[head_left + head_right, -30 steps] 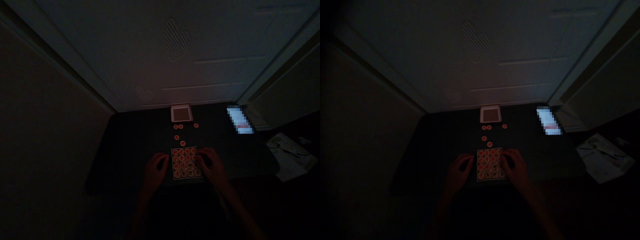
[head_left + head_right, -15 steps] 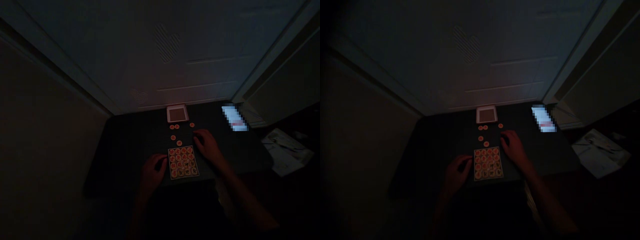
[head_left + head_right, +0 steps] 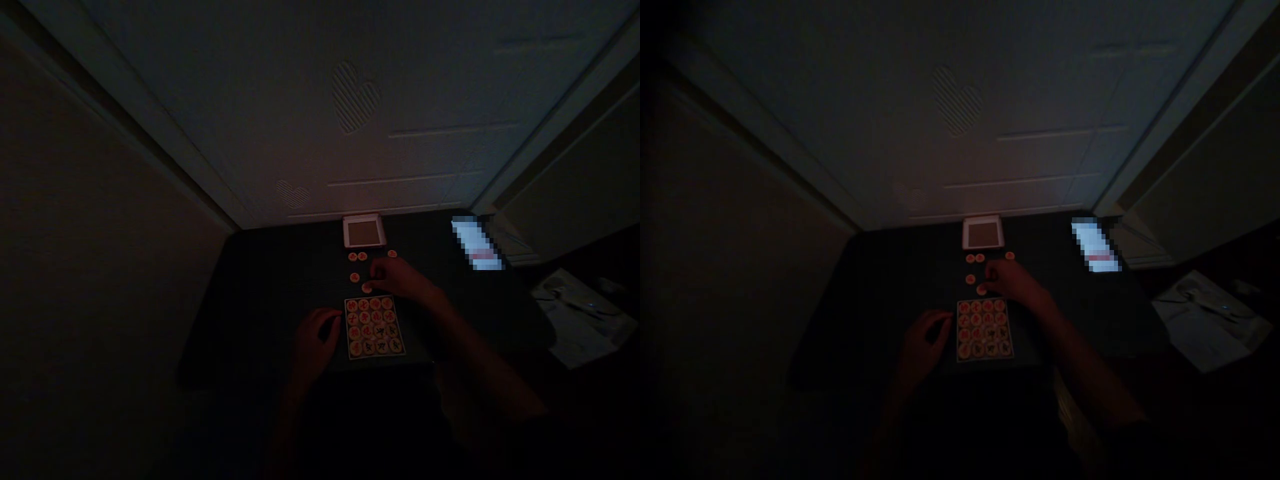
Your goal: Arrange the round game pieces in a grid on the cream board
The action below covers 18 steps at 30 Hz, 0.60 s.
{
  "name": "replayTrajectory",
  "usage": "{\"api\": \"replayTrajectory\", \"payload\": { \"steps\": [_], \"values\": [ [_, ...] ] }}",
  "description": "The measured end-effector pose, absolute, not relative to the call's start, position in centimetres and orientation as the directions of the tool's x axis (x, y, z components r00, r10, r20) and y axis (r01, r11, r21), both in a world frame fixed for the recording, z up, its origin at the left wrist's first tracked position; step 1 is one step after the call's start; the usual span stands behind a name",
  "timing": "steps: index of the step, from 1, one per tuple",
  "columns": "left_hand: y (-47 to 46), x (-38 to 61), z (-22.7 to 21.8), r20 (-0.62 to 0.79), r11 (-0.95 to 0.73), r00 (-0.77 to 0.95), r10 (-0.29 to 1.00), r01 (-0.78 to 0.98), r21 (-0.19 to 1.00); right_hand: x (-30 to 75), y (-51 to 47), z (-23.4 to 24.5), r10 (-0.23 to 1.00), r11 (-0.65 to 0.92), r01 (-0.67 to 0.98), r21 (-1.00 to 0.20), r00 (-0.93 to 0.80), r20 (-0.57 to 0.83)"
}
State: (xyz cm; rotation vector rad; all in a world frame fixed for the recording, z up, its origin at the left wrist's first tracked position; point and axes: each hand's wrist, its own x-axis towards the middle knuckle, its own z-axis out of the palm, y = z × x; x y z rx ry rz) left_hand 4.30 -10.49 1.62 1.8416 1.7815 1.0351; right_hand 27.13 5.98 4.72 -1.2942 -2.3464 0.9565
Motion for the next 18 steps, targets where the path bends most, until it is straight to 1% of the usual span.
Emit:
{"api": "replayTrajectory", "payload": {
  "steps": [5, 12, 18],
  "values": [
    [-10.5, 4.4, 1.6, 0.256, -0.141, -0.070, 0.964, 0.680, 0.719, 28.3, 6.0, 4.4, 0.859, 0.358, 0.649, -0.672, -0.510, -0.035],
    [-10.4, 4.4, 1.3, 0.272, -0.150, -0.082, 0.959, 0.666, 0.730, 28.3, 5.9, 4.3, 0.847, 0.394, 0.638, -0.661, -0.531, -0.007],
    [-10.5, 4.5, 1.4, 0.265, -0.148, -0.080, 0.961, 0.661, 0.736, 29.4, 5.5, 3.9, 0.857, 0.416, 0.626, -0.660, -0.513, 0.053]
  ]
}}
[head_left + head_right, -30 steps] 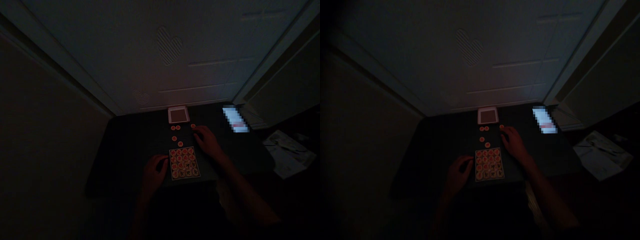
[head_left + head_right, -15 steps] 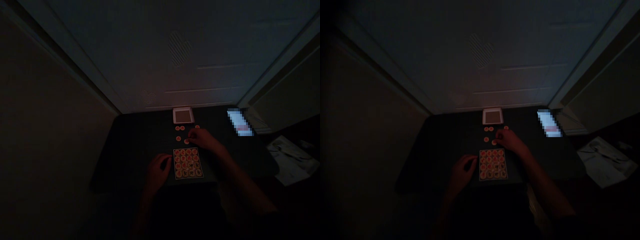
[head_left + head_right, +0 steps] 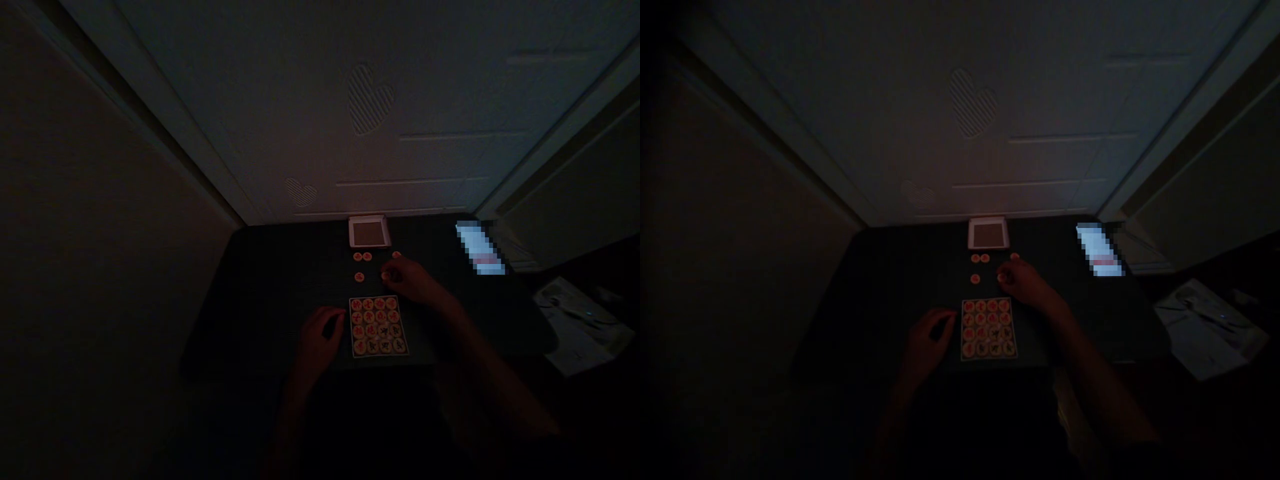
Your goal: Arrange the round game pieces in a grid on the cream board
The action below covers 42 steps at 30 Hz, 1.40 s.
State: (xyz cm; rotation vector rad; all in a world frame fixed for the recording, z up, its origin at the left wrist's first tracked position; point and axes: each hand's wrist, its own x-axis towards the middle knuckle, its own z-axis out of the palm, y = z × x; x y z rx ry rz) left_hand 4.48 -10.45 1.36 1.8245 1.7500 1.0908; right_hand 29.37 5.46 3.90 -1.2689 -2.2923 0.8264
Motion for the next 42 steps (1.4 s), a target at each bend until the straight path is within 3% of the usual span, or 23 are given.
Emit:
{"api": "replayTrajectory", "payload": {
  "steps": [9, 16, 23, 37, 42],
  "values": [
    [-10.6, 4.4, 1.5, 0.255, -0.133, -0.096, 0.962, 0.650, 0.748, 33.5, -0.2, 4.5, 0.940, 0.313, 0.568, -0.761, -0.302, 0.161],
    [-10.8, 4.4, 2.3, 0.292, -0.129, -0.169, 0.941, 0.618, 0.775, 34.3, -5.8, 3.8, 0.978, 0.124, 0.471, -0.873, -0.208, 0.027],
    [-10.8, 4.1, 2.1, 0.288, -0.113, -0.194, 0.938, 0.615, 0.781, 34.1, -7.2, 2.8, 0.987, -0.105, 0.425, -0.899, -0.065, -0.146],
    [-10.9, 4.3, 2.5, 0.239, -0.067, -0.207, 0.949, 0.608, 0.791, 33.7, -7.1, 2.7, 0.987, -0.128, 0.356, -0.926, -0.041, -0.152],
    [-12.0, 5.3, 3.8, 0.206, -0.074, -0.175, 0.963, 0.566, 0.821, 33.4, -8.1, 3.8, 0.995, -0.013, 0.358, -0.933, -0.087, -0.048]
  ]
}}
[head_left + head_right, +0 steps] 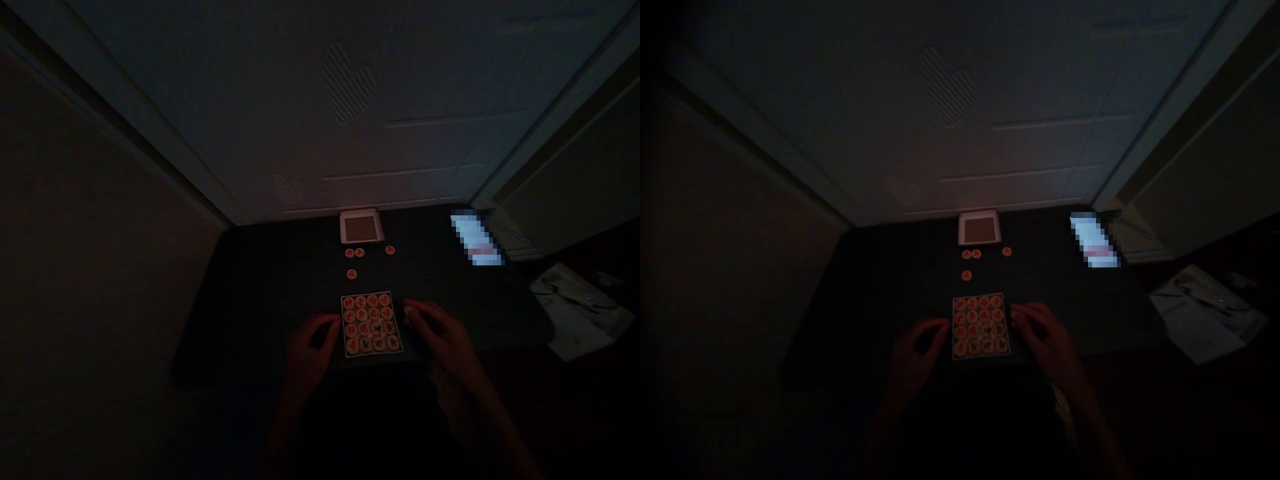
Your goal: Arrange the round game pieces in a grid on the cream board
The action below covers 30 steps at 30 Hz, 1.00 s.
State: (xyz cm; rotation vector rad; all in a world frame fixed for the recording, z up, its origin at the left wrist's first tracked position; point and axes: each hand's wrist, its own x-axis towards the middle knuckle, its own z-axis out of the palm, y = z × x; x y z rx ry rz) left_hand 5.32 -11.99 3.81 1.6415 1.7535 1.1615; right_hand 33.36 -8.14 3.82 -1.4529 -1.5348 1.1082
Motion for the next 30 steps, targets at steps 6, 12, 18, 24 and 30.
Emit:
{"api": "replayTrajectory", "payload": {
  "steps": [6, 12, 18, 24, 30],
  "values": [
    [-13.5, 8.3, 5.9, 0.145, -0.105, -0.055, 0.988, 0.453, 0.885, 31.8, -9.7, 5.8, 0.982, 0.015, 0.299, -0.954, -0.184, -0.042],
    [-13.6, 10.7, 6.7, 0.064, -0.052, -0.018, 0.998, 0.388, 0.920, 30.0, -10.6, 7.1, 0.963, -0.007, 0.279, -0.960, -0.258, -0.081],
    [-13.3, 11.0, 7.3, 0.013, 0.001, -0.044, 0.999, 0.296, 0.955, 29.7, -10.9, 7.5, 0.946, 0.097, 0.322, -0.942, -0.324, -0.014],
    [-13.5, 10.9, 6.8, -0.048, 0.054, -0.035, 0.998, 0.186, 0.981, 29.6, -11.3, 7.3, 0.935, 0.180, 0.315, -0.932, -0.349, 0.063],
    [-13.5, 11.1, 6.8, -0.100, 0.102, -0.021, 0.995, 0.111, 0.989, 29.6, -11.2, 7.3, 0.940, 0.186, 0.338, -0.922, -0.335, 0.067]
  ]
}}
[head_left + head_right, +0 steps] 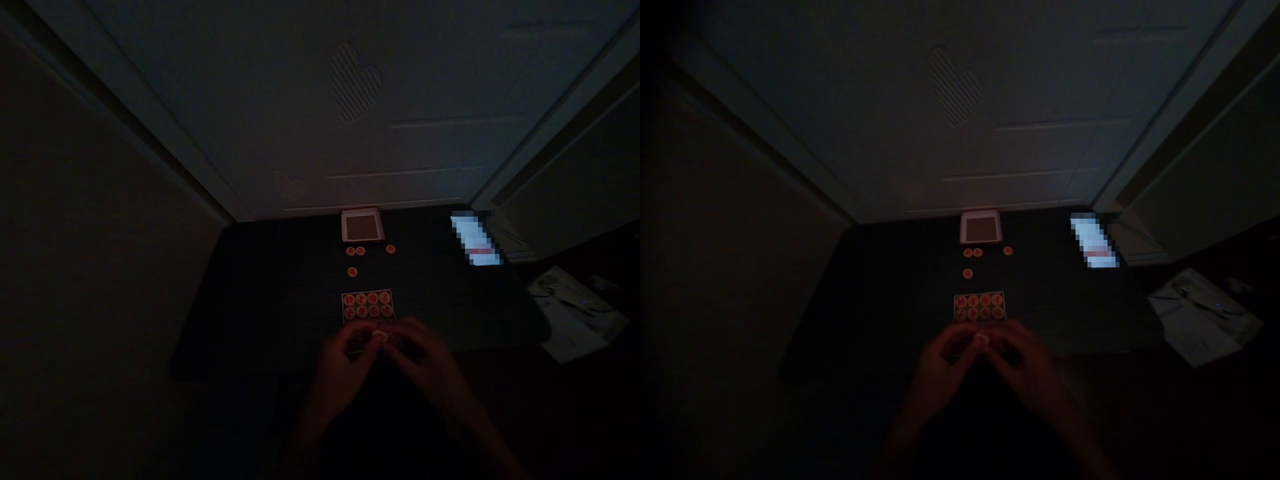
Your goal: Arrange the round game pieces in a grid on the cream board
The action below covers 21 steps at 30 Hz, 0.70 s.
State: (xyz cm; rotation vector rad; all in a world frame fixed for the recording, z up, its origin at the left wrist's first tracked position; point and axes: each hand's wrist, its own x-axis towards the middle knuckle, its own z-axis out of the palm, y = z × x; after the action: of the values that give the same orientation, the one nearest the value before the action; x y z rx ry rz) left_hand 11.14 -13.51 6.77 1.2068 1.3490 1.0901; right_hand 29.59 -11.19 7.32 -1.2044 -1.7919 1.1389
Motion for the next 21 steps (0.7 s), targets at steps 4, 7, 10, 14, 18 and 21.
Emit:
{"api": "replayTrajectory", "payload": {
  "steps": [4, 7, 10, 14, 18, 21],
  "values": [
    [-13.39, 10.99, 7.38, -0.102, 0.101, -0.002, 0.995, 0.117, 0.988, 29.61, -11.32, 7.23, 0.941, 0.169, 0.361, -0.917, -0.335, 0.041],
    [-13.37, 10.85, 7.64, -0.103, 0.102, 0.000, 0.995, 0.136, 0.985, 29.63, -11.42, 7.21, 0.942, 0.160, 0.375, -0.913, -0.333, 0.028],
    [-13.46, 10.78, 7.65, -0.114, 0.113, -0.002, 0.994, 0.147, 0.983, 29.69, -11.45, 7.15, 0.941, 0.170, 0.378, -0.910, -0.337, 0.036],
    [-13.61, 10.71, 7.59, -0.149, 0.147, 0.004, 0.989, 0.153, 0.977, 29.81, -11.46, 6.90, 0.935, 0.186, 0.369, -0.910, -0.351, 0.049],
    [-13.68, 10.63, 7.55, -0.143, 0.140, 0.015, 0.990, 0.146, 0.979, 29.88, -11.59, 6.63, 0.937, 0.184, 0.352, -0.918, -0.344, 0.056],
    [-13.70, 10.64, 7.54, -0.143, 0.137, 0.029, 0.989, 0.147, 0.980, 29.90, -11.66, 6.57, 0.940, 0.171, 0.355, -0.919, -0.340, 0.044]
  ]
}}
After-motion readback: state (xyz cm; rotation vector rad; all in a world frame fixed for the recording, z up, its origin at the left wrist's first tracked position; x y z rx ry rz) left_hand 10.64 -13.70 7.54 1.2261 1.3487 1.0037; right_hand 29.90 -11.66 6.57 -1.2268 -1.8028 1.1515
